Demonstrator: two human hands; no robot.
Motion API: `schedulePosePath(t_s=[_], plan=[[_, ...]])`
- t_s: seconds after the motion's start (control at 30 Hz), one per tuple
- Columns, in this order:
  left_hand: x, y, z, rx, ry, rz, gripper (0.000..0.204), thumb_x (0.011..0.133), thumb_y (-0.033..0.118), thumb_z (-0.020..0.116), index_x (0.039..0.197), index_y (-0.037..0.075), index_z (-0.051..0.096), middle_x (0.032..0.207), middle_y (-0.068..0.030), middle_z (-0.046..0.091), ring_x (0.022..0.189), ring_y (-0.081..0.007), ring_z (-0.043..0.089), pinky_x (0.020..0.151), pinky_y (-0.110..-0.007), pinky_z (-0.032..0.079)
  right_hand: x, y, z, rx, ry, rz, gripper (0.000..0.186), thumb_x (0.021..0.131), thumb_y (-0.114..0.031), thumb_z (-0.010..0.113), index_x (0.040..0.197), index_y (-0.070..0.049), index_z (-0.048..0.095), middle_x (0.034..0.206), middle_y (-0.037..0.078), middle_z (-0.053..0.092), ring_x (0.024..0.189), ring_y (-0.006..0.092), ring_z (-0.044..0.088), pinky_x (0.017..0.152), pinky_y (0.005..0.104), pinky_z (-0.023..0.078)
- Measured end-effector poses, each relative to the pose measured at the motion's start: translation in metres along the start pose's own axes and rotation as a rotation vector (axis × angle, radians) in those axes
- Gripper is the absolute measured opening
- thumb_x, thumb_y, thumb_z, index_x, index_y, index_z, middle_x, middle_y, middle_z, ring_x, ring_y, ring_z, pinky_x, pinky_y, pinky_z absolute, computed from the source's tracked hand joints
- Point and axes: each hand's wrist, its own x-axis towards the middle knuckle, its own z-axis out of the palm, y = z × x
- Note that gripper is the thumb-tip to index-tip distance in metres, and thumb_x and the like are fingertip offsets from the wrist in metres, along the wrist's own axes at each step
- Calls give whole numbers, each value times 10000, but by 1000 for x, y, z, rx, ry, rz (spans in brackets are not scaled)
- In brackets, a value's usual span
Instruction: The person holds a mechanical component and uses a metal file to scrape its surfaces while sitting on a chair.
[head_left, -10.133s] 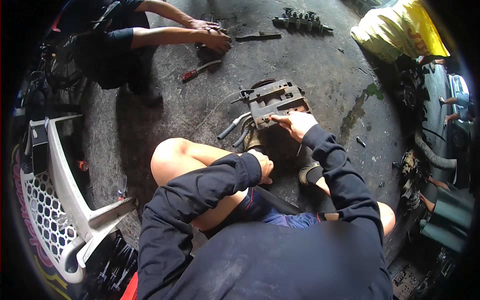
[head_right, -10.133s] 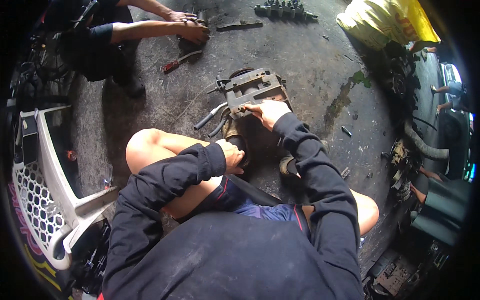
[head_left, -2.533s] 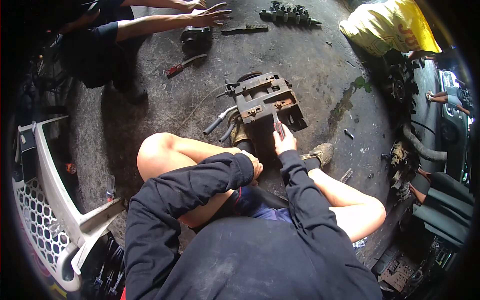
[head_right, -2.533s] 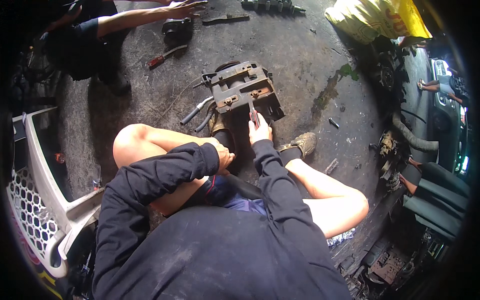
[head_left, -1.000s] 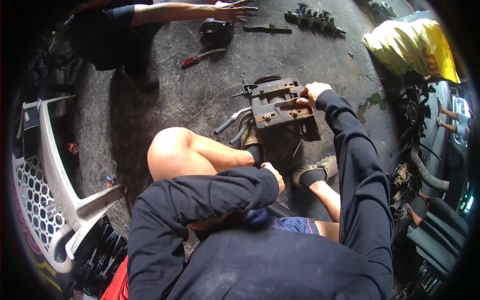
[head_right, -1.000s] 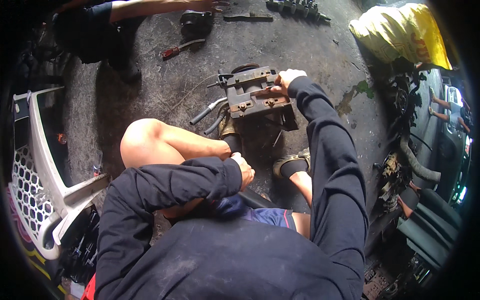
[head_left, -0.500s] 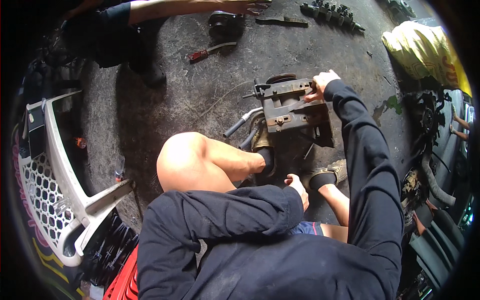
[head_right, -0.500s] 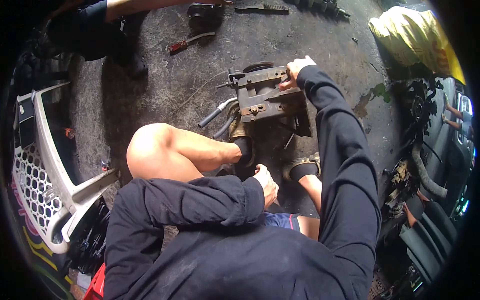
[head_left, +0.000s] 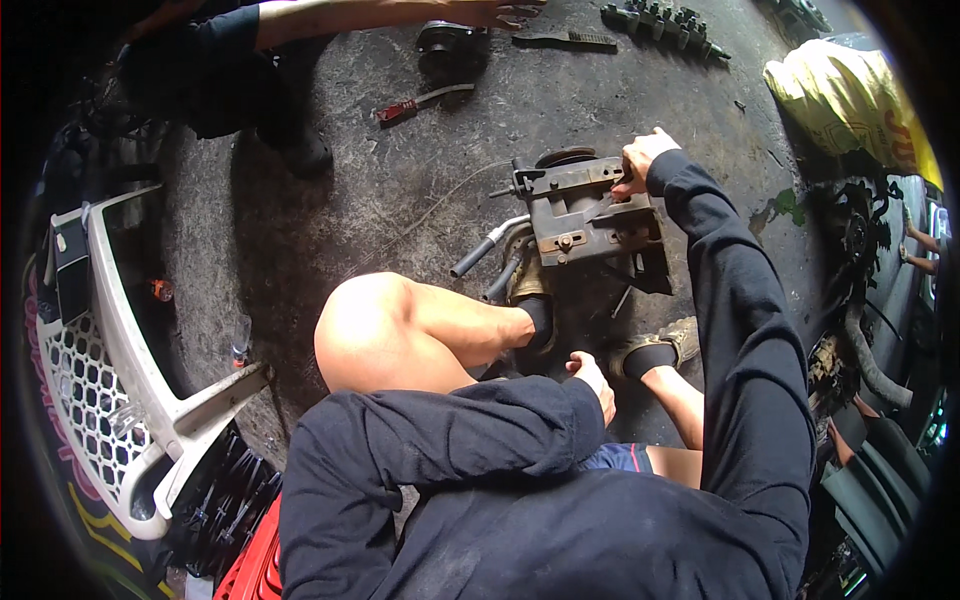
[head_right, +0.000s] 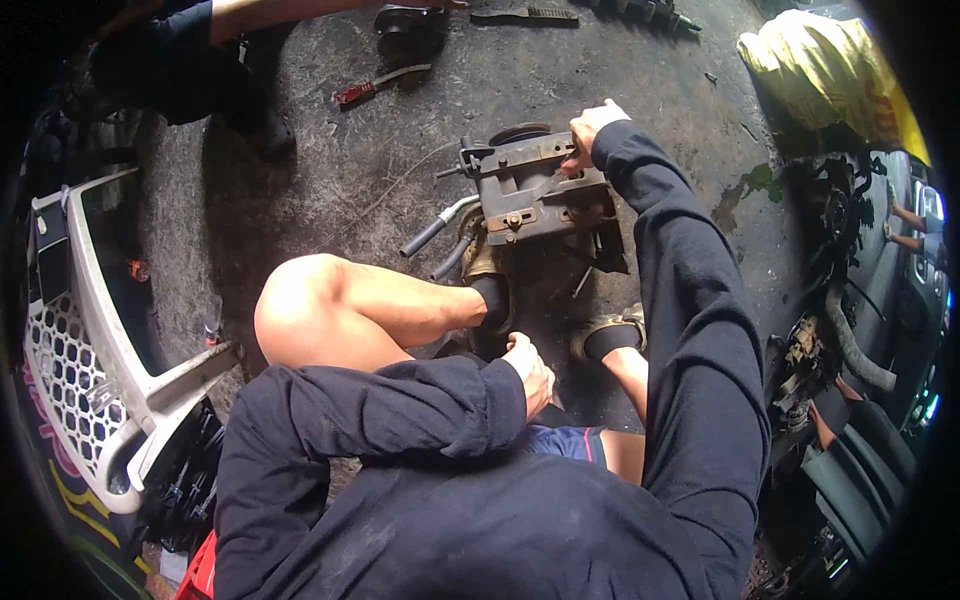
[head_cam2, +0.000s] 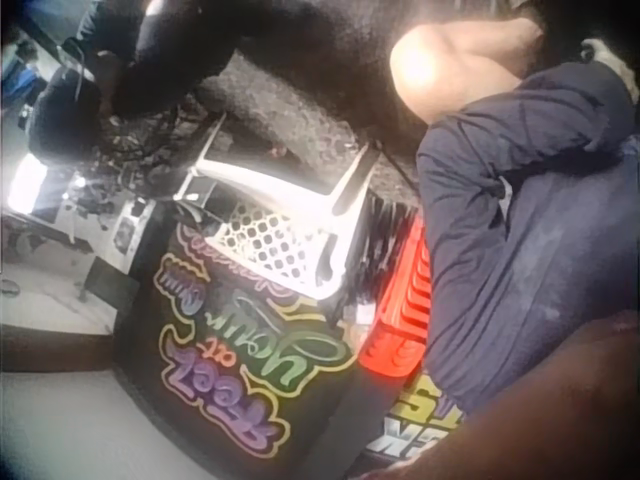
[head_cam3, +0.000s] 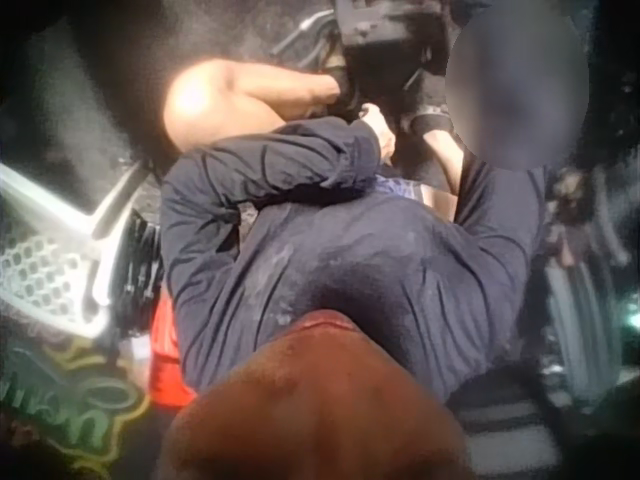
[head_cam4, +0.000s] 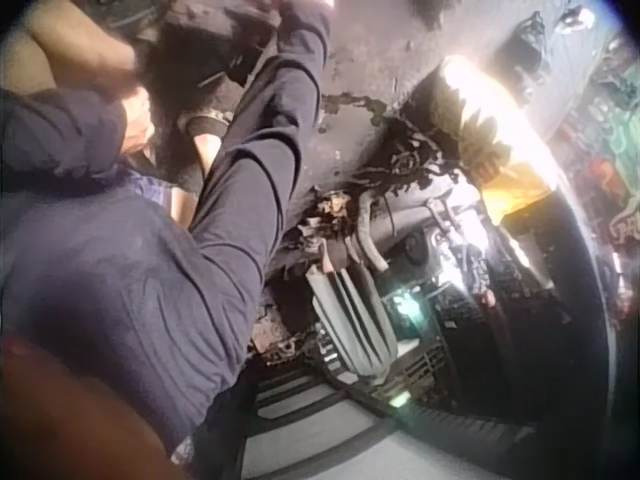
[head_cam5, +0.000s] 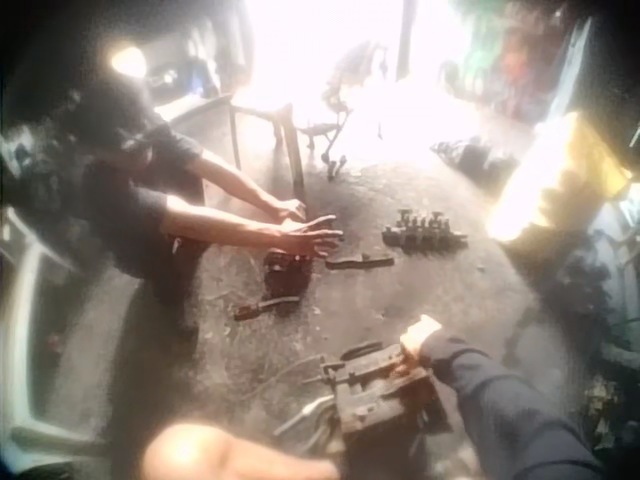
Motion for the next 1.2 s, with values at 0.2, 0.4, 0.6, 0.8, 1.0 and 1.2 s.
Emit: schedulePosePath(t_s=[0.2,0.4,0.6,0.8,1.0,1.2], plan=[[8,-5,-3,-63,-40,62,244,855,313,572,978,192,744,930,-148,686,906,-482,601,787,-700,345,-1,-7,-4,-10,-8,-16,607,663,-663,714,899,-103,727,880,122,709,902,288,673,893,429,422],[-7,-9,-12,-47,-79,77,304,885,298,534,1081,147,712,985,-151,690,937,-481,607,817,-679,359,-1,-24,-3,8,35,-17,580,654,-659,724,881,-126,736,851,117,711,860,270,679,873,406,421],[-8,-8,-11,-30,-44,75,294,888,298,530,1067,160,717,989,-149,689,935,-487,605,801,-686,362,2,-31,-1,-15,57,-30,647,653,-690,709,910,-97,710,907,131,710,915,288,674,908,432,415],[-14,-4,-14,20,-21,34,296,898,300,517,1076,169,715,987,-147,689,933,-487,605,798,-688,365,-1,-27,-17,-40,-20,-24,669,659,-700,700,936,-91,705,920,135,710,925,296,672,916,432,418],[-14,-5,-13,-4,-56,89,305,893,288,519,1080,142,711,983,-146,688,921,-474,612,805,-683,365,-6,-19,-12,-19,-42,11,646,657,-691,703,898,-91,709,885,129,711,899,295,681,898,430,429],[-5,-11,-13,-47,-195,81,311,893,286,519,1075,121,708,983,-169,683,911,-488,613,785,-684,373,-6,-23,-11,-5,32,-1,635,653,-690,707,883,-99,717,862,124,710,882,284,681,881,436,421]])
